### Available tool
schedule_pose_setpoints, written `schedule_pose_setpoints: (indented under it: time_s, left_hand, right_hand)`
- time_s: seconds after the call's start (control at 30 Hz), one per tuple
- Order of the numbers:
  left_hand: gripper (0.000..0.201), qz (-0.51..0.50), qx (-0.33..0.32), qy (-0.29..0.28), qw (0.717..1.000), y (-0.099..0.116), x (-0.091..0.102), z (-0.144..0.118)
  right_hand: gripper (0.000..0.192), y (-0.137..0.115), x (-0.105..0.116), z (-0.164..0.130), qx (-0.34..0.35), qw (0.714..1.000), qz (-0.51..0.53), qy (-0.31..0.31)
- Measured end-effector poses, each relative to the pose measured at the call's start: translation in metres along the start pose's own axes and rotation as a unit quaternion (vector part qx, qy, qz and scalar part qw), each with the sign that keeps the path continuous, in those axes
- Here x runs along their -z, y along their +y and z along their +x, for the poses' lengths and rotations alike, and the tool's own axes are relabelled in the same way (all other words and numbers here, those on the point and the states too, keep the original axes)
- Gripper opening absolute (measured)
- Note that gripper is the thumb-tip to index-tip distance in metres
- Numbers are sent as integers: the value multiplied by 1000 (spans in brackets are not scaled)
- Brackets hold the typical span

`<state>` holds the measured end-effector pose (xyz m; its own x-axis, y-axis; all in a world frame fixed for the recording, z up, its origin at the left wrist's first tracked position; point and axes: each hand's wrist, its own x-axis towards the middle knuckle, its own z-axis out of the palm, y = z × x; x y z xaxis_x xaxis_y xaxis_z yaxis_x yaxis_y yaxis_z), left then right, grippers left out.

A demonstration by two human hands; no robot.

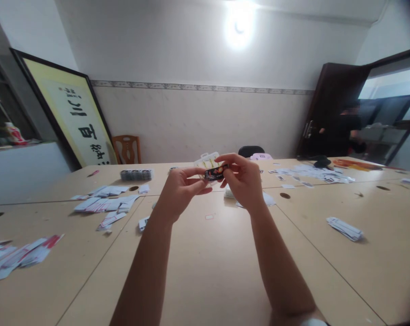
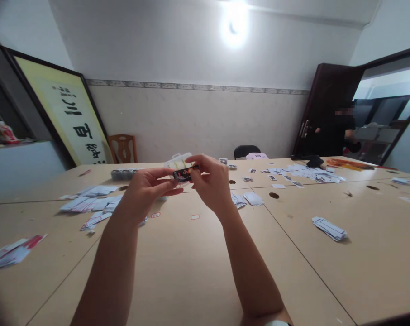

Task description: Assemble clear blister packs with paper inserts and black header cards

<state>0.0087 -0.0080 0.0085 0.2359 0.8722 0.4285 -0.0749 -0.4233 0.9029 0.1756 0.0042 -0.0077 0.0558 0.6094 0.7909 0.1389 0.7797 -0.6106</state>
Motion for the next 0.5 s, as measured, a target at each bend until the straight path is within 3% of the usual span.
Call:
schedule_pose_setpoints:
  time_s: [0.17,0.27,0.4,0.5]
  left_hand:
    - [29,13,-3,5,1000,-2,2,1]
    - [30,36,-8,-8,999,-3,5,2]
    - [31,86,-4,-28,996,-7,8,5]
    - [35,144,-4,-25,989,-13,8,9]
  right_hand:
    - [7,0,-2,0,4,999,-33,6]
    - [1,-2,-2,-1,48,996,-62,29]
    - [8,-5,2,0,100,985,-133,35]
    - [6,-8,9,0,93,984,-144,52]
